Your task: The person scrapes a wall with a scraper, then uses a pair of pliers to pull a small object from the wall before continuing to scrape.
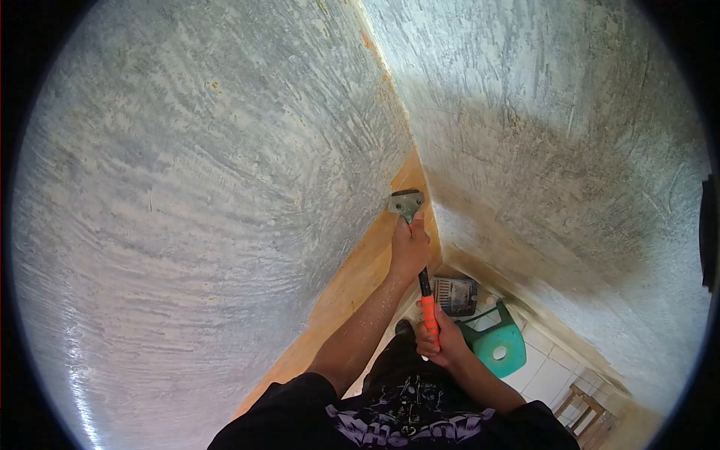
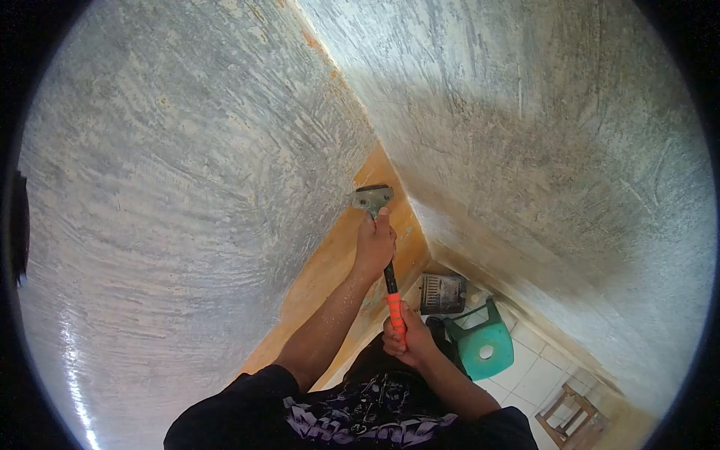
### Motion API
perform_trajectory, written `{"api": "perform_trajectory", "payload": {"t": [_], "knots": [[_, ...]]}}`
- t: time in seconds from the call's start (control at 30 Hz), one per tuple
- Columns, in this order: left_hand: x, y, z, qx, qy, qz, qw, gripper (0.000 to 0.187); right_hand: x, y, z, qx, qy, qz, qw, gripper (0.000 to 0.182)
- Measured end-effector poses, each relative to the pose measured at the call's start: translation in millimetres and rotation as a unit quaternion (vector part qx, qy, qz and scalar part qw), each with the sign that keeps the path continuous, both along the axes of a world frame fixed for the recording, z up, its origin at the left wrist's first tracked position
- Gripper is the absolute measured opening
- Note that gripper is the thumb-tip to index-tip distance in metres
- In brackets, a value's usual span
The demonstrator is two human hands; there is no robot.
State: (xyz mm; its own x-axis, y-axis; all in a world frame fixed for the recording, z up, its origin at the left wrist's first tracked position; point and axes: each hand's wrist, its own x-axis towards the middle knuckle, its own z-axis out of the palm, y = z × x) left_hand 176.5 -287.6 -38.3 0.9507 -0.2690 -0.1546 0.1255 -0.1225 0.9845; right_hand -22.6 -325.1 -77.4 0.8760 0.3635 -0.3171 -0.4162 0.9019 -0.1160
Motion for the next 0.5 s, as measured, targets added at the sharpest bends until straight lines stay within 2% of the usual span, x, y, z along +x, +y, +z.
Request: {"api": "perform_trajectory", "payload": {"t": [0.13,0.4,0.5], "knots": [[14.0,-3.5,-15.6,0.031,-0.037,-0.008,0.999,0.033,7.9,2.4,2.9,-0.026,0.023,-0.002,0.999,0.044],[12.6,-11.4,13.8,0.024,-0.007,-0.018,1.000,0.031,13.7,3.1,16.0,-0.037,0.018,-0.036,0.998,0.044],[5.3,-5.7,7.0,0.025,-0.006,-0.018,1.000,0.031,4.3,7.5,18.1,-0.033,0.021,-0.034,0.999,0.044]]}}
